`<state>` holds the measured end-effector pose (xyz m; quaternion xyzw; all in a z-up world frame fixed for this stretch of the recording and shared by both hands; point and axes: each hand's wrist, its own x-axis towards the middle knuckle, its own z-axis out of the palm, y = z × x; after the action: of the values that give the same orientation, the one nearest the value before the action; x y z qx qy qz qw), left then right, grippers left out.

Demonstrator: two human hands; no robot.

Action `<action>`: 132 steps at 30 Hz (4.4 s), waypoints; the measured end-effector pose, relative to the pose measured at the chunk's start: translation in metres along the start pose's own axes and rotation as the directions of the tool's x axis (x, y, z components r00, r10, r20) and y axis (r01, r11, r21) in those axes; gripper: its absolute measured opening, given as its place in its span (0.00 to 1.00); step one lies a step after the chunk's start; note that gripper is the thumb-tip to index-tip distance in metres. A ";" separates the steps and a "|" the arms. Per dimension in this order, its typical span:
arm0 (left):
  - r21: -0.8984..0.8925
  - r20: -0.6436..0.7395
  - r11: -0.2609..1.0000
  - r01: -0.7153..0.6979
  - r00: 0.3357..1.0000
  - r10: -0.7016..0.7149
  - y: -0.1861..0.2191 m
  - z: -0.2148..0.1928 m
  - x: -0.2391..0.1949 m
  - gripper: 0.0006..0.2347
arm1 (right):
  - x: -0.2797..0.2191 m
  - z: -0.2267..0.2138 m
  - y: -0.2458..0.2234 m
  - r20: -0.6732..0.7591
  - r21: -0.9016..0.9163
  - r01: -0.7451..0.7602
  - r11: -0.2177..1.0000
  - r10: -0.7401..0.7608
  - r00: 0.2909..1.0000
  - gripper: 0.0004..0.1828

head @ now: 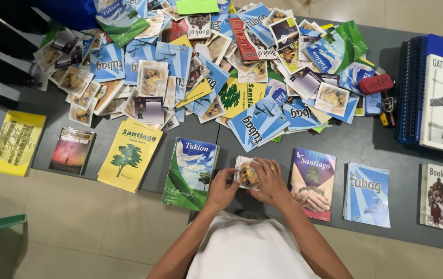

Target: The person sorts a large pile of books and booklets on a table, picking them up and arranging them into neat stacks by title. The person handles various booklets, including those titled 'Santiago', 'Tukion', 'tubag', and 'Book of Hope', as well as larger books titled 'Gateway Life'.

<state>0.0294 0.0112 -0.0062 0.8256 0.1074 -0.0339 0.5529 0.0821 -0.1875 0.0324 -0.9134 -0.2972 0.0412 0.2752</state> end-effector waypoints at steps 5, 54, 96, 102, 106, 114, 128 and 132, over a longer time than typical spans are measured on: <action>0.013 0.014 1.000 0.018 1.000 -0.018 0.001 0.001 0.001 0.16 | -0.001 0.006 0.005 0.017 0.000 -0.008 1.000 0.008 1.000 0.50; -0.073 -0.398 0.997 -0.034 0.917 0.002 -0.048 -0.208 0.099 0.21 | 0.289 0.144 -0.109 0.017 0.210 0.111 0.971 -0.117 0.993 0.26; 0.151 -0.020 0.957 -0.249 0.967 0.255 0.030 -0.008 -0.003 0.20 | -0.003 -0.019 -0.004 -0.030 0.000 -0.032 0.999 0.032 0.999 0.48; 0.184 0.066 0.972 -0.145 0.989 0.135 0.001 0.013 -0.009 0.26 | -0.008 -0.010 0.000 0.014 0.049 -0.040 0.998 0.040 0.999 0.49; 0.176 0.089 0.972 -0.159 0.985 0.145 -0.015 0.027 -0.011 0.28 | -0.007 0.006 0.007 0.038 0.016 -0.069 0.998 0.068 0.997 0.47; 0.215 0.111 0.963 -0.164 0.984 0.142 -0.003 0.022 -0.011 0.26 | -0.005 0.019 0.012 -0.025 -0.064 -0.031 0.997 0.030 0.999 0.44; 0.164 -0.075 0.961 -0.223 0.969 0.237 0.031 -0.053 0.013 0.26 | 0.084 -0.012 -0.072 -0.040 -0.036 0.195 0.980 -0.197 0.980 0.40; 0.104 -0.189 0.984 -0.147 0.968 0.165 0.028 -0.098 0.032 0.24 | 0.136 -0.009 -0.102 0.011 0.057 0.250 0.967 -0.251 0.968 0.40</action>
<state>0.0603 0.0958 0.0519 0.8547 0.0946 0.0871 0.5030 0.1427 -0.0457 0.1057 -0.8603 -0.4114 0.0225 0.3004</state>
